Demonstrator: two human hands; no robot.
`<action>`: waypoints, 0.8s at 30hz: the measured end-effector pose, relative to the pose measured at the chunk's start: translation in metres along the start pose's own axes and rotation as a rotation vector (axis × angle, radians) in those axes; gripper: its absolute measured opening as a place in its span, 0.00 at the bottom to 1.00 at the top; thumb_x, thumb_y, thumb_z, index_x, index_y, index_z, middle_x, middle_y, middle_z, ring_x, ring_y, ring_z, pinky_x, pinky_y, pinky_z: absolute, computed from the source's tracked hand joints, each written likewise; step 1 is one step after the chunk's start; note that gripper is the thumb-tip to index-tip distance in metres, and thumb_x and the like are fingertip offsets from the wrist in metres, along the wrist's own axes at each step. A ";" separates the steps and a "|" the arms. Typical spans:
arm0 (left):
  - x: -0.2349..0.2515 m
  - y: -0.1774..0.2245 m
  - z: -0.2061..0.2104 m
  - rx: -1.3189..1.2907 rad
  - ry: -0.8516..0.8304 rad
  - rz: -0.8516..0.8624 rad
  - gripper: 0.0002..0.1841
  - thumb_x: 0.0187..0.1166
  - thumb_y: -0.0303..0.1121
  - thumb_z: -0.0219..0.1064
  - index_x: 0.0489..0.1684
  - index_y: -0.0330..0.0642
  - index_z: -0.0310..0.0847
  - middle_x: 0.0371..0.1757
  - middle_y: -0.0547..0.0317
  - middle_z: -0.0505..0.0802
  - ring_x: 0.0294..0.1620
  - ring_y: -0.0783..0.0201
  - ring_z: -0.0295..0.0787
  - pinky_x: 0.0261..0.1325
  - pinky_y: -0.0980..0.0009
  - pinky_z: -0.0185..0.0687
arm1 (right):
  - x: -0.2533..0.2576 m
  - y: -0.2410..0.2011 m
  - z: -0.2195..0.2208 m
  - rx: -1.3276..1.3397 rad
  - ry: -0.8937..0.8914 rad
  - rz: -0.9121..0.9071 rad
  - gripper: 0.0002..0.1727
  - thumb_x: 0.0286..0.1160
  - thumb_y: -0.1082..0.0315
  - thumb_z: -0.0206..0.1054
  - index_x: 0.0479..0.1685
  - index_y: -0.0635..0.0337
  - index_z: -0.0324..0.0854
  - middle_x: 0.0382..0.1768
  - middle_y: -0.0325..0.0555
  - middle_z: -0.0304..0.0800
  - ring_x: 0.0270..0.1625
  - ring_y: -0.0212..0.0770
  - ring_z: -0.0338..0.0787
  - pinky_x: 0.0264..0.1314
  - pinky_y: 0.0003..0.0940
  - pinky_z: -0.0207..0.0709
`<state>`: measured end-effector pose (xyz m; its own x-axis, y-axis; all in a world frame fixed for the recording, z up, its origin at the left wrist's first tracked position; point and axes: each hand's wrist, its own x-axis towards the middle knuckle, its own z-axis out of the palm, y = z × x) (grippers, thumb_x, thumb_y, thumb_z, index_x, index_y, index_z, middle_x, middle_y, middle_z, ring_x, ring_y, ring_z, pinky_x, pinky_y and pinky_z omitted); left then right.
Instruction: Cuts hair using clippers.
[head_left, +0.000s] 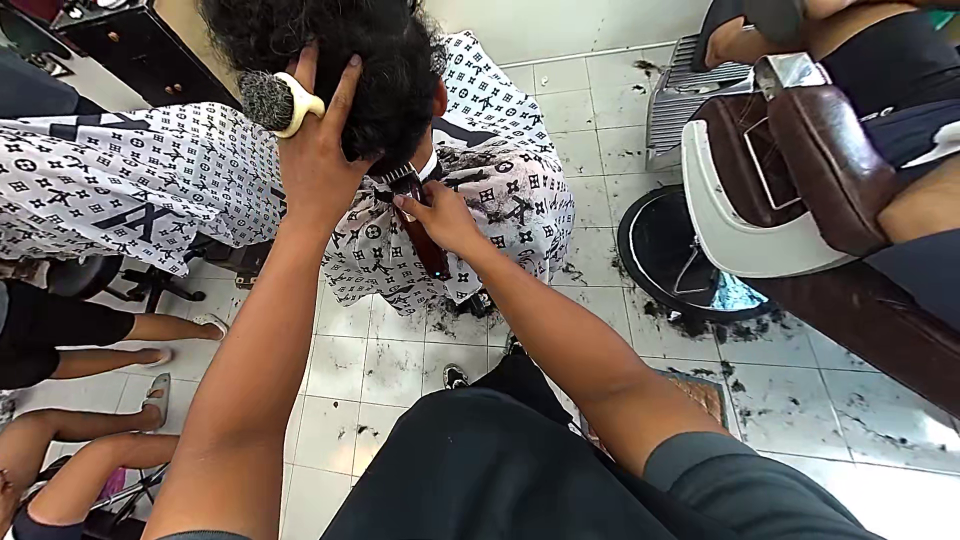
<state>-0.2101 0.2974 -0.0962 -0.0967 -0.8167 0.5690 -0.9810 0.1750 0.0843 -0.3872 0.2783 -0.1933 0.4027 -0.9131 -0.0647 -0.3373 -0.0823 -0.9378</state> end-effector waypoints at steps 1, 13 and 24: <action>0.001 0.000 0.000 0.010 -0.008 -0.002 0.45 0.66 0.48 0.80 0.91 0.59 0.65 0.94 0.41 0.58 0.91 0.41 0.61 0.84 0.45 0.62 | 0.001 0.002 0.002 0.019 0.005 -0.050 0.31 0.80 0.43 0.68 0.62 0.65 0.79 0.44 0.54 0.91 0.47 0.49 0.92 0.56 0.54 0.83; 0.001 -0.001 0.000 0.018 -0.006 -0.001 0.47 0.64 0.46 0.81 0.90 0.57 0.65 0.94 0.41 0.59 0.93 0.41 0.55 0.87 0.45 0.59 | 0.007 0.015 -0.015 0.142 -0.097 -0.187 0.27 0.87 0.49 0.61 0.69 0.65 0.77 0.51 0.53 0.90 0.52 0.42 0.90 0.62 0.46 0.81; 0.001 0.000 0.002 0.014 0.006 -0.010 0.47 0.63 0.45 0.82 0.91 0.58 0.64 0.94 0.40 0.59 0.92 0.40 0.58 0.85 0.45 0.62 | 0.017 0.014 -0.033 0.081 -0.133 -0.085 0.27 0.88 0.44 0.58 0.53 0.64 0.83 0.40 0.51 0.88 0.44 0.44 0.88 0.53 0.50 0.79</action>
<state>-0.2103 0.2956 -0.0968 -0.0864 -0.8151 0.5729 -0.9842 0.1592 0.0779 -0.4129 0.2487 -0.1968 0.5380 -0.8426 -0.0232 -0.2293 -0.1198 -0.9660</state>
